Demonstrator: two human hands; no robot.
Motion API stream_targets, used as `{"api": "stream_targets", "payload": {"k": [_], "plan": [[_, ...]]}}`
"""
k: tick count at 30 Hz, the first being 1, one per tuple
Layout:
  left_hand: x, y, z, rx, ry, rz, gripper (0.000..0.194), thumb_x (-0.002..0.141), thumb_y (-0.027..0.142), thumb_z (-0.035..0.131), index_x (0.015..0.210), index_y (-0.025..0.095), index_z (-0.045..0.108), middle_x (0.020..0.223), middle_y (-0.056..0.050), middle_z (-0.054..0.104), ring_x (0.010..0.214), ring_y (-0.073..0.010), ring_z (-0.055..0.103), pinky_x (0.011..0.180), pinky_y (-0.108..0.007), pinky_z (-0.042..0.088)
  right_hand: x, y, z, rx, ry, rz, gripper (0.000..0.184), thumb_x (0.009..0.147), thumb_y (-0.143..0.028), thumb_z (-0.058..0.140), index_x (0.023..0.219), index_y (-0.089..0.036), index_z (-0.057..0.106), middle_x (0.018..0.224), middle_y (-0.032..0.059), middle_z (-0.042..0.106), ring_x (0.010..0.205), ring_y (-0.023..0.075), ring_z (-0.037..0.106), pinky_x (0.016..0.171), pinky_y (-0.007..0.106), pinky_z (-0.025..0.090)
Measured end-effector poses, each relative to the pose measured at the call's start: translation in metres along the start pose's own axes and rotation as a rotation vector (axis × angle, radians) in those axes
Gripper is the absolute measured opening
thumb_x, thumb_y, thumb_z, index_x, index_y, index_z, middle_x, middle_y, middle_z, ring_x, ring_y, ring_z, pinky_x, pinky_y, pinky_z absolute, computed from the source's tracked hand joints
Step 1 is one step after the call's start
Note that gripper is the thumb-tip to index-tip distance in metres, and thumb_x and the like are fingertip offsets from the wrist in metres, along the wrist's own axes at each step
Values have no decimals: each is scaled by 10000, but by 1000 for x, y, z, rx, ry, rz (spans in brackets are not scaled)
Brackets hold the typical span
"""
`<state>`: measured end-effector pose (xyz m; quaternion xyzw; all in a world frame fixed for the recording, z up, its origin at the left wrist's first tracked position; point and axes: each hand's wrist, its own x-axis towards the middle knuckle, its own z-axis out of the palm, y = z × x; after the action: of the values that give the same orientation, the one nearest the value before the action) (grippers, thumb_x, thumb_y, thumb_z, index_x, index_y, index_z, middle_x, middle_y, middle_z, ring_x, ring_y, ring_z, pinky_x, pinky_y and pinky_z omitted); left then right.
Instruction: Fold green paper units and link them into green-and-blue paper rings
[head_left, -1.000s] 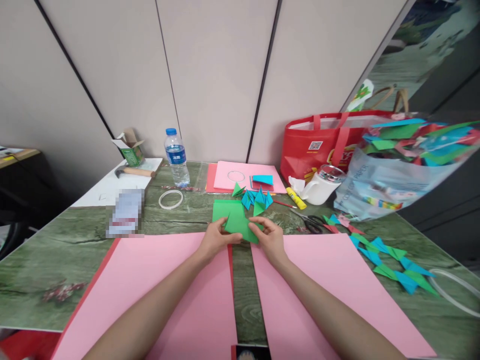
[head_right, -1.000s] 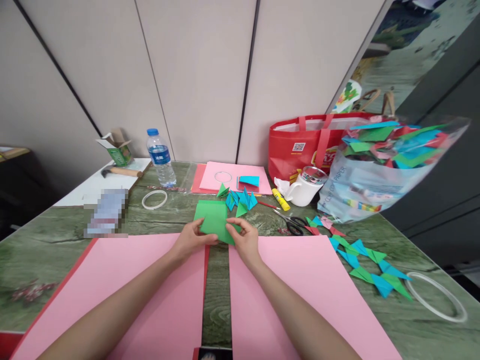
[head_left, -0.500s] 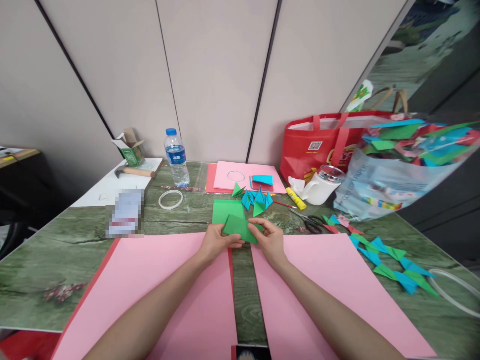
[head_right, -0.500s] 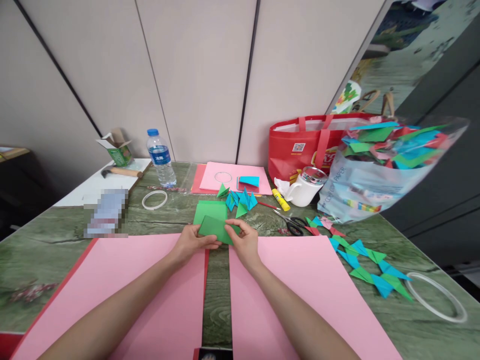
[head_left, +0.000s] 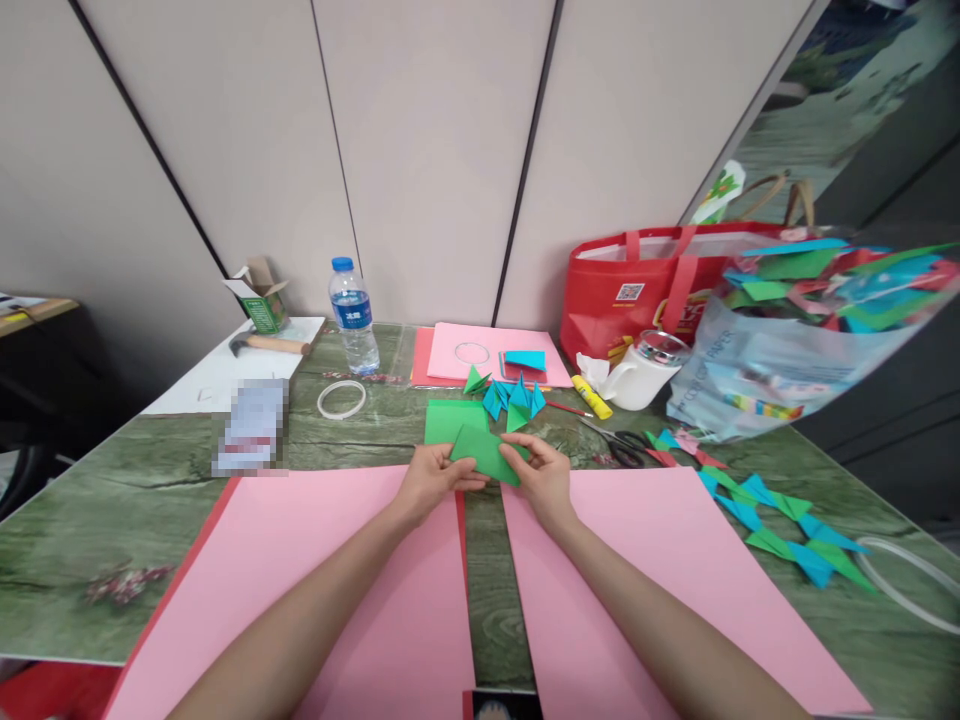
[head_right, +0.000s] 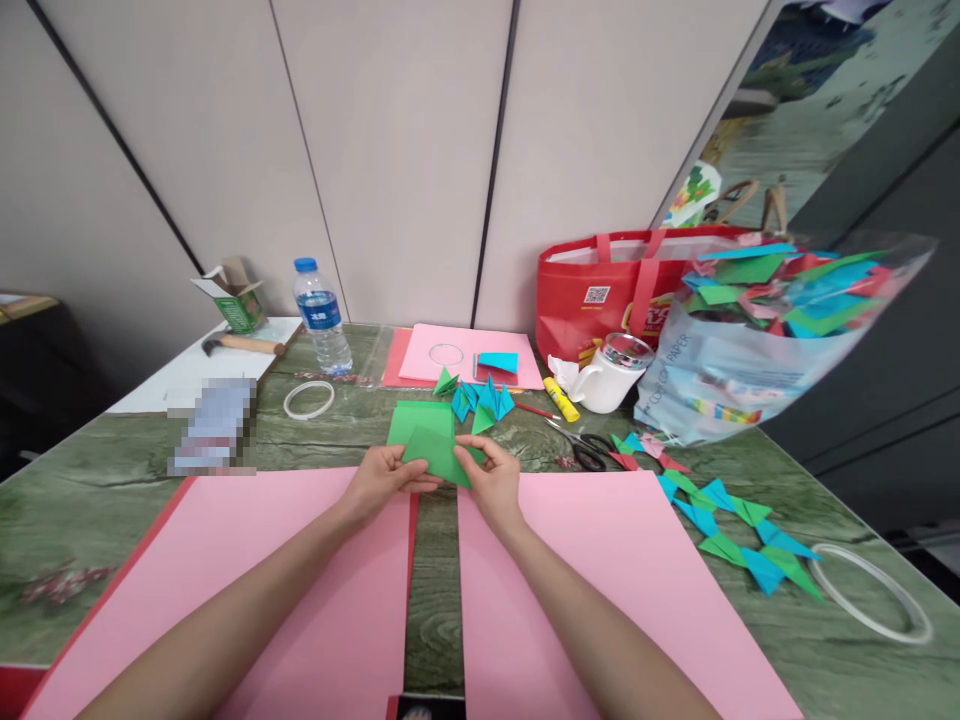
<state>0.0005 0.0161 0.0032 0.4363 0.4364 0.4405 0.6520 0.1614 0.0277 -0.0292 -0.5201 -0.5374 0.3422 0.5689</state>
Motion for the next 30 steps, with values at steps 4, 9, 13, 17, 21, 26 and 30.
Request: {"api": "stream_targets", "payload": {"k": [4,9,13,17,21,26,30], "plan": [[1,-1,-2,-6,-31,20,376,576,364,744,749,83,563,683,-86,695,702,-241,679,739,-385,541,0,1,0,21,-1,20,240,672,-376,640,805,-180,677,705,15,643,436,76,326,422,229,283],[2,0,-4,14,-78,48,354,635,381,699,789,110,532,685,-61,687,712,-238,679,723,-377,544,2,2,-1,14,14,-8,244,676,-380,633,810,-180,674,756,31,653,459,83,356,436,232,310],[3,0,-4,12,-68,82,409,659,424,660,907,115,560,717,-22,679,709,-206,675,739,-375,545,2,2,0,31,9,19,237,670,-373,639,807,-183,674,748,31,650,462,86,372,432,230,315],[4,-2,-5,1,-50,104,601,649,436,662,1137,113,527,748,-3,670,689,-188,665,746,-393,542,3,5,1,90,0,72,256,642,-381,662,802,-182,672,717,19,648,444,79,366,425,229,318],[3,-1,-6,56,-40,91,759,693,399,637,1335,130,333,608,35,614,630,-170,657,738,-402,539,4,9,2,119,-29,79,250,646,-371,670,807,-181,665,762,28,659,494,100,437,466,240,357],[-2,6,-1,54,-98,173,821,683,292,655,1379,252,221,743,46,594,623,-104,612,756,-357,543,6,10,-1,83,-55,11,244,682,-355,647,851,-179,638,861,57,655,711,169,561,611,279,429],[-4,6,1,114,-121,149,565,674,282,655,1213,188,514,850,3,635,647,-105,605,796,-358,526,6,9,-1,22,-57,-64,219,714,-350,617,856,-184,609,864,56,635,787,190,568,692,309,440]]}}
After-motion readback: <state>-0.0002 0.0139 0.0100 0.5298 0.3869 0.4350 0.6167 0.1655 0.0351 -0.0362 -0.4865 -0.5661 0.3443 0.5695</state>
